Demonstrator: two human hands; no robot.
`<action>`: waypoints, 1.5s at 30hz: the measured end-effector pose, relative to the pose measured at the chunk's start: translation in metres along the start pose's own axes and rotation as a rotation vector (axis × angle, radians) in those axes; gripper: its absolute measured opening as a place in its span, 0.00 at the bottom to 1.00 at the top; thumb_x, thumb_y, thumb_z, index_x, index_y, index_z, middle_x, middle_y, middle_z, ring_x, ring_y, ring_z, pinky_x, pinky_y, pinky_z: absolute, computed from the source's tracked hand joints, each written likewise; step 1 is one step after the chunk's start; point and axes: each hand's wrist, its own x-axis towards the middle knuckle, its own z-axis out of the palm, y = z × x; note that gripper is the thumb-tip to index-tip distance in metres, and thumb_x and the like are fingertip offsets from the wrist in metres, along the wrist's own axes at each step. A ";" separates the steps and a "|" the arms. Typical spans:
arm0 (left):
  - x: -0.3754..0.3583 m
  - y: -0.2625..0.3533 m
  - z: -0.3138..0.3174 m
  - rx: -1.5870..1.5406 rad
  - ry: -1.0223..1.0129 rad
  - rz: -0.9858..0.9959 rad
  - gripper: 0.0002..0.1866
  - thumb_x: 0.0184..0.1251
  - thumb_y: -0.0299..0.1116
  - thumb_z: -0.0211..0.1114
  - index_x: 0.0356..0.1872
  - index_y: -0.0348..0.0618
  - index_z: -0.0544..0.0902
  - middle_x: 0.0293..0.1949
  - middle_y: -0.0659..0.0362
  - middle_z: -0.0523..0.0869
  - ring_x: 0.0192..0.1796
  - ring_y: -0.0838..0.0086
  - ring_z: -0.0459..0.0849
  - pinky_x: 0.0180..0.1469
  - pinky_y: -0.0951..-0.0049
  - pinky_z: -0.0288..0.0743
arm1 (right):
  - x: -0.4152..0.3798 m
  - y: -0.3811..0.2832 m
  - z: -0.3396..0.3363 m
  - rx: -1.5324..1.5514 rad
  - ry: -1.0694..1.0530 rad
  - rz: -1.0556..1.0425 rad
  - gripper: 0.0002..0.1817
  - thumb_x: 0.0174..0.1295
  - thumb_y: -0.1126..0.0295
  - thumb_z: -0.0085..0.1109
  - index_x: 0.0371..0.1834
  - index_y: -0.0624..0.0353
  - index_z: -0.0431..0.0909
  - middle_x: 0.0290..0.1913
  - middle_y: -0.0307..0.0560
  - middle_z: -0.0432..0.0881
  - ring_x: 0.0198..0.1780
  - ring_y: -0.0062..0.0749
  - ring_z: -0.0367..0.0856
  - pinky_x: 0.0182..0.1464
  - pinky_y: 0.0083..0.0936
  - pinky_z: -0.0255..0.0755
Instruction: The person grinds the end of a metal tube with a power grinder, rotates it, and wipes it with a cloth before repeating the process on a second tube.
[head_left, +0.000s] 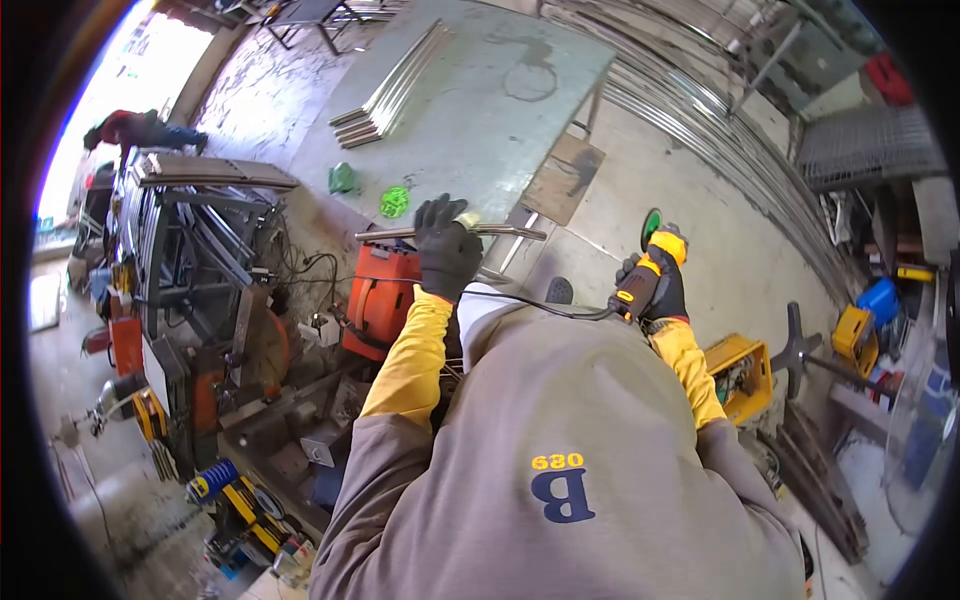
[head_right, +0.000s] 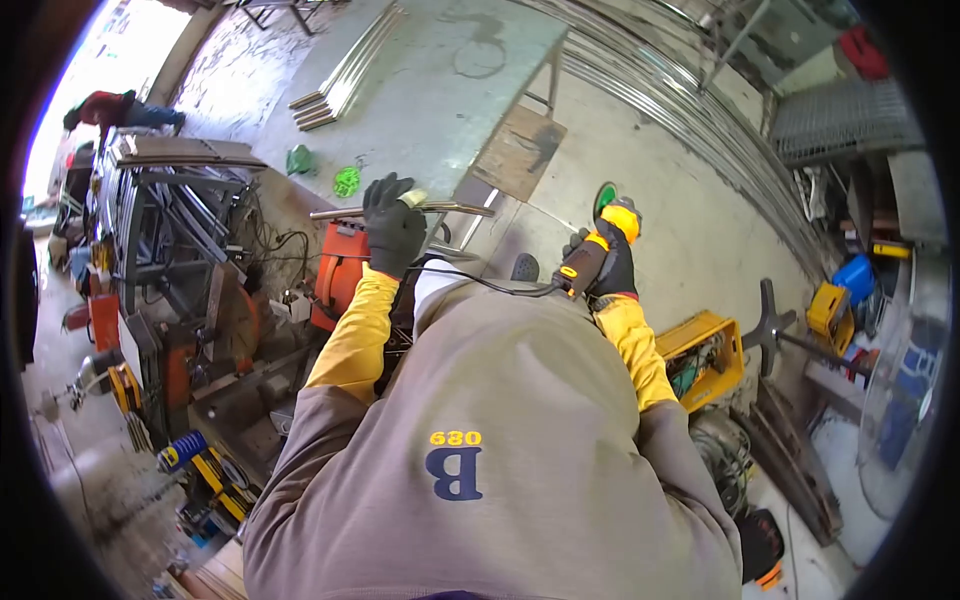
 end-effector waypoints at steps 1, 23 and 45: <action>0.002 0.001 -0.001 0.003 -0.008 -0.007 0.14 0.63 0.29 0.70 0.49 0.46 0.93 0.63 0.53 0.91 0.73 0.44 0.83 0.81 0.39 0.69 | -0.002 -0.001 0.000 0.007 -0.019 0.034 0.21 0.72 0.57 0.75 0.54 0.59 0.78 0.42 0.48 0.87 0.43 0.46 0.91 0.52 0.48 0.90; 0.009 0.012 -0.001 0.233 -0.116 -0.033 0.27 0.80 0.47 0.65 0.70 0.39 0.86 0.74 0.42 0.82 0.79 0.37 0.75 0.85 0.32 0.60 | -0.014 0.022 0.015 0.099 0.038 0.018 0.20 0.72 0.55 0.75 0.53 0.57 0.80 0.39 0.50 0.89 0.38 0.49 0.91 0.45 0.49 0.90; 0.070 -0.207 -0.093 0.133 -0.236 -0.773 0.44 0.64 0.62 0.81 0.73 0.43 0.82 0.63 0.40 0.89 0.63 0.41 0.90 0.64 0.46 0.85 | -0.136 0.064 0.052 -0.149 0.067 -0.345 0.18 0.74 0.56 0.75 0.54 0.54 0.79 0.43 0.44 0.87 0.42 0.42 0.91 0.48 0.46 0.90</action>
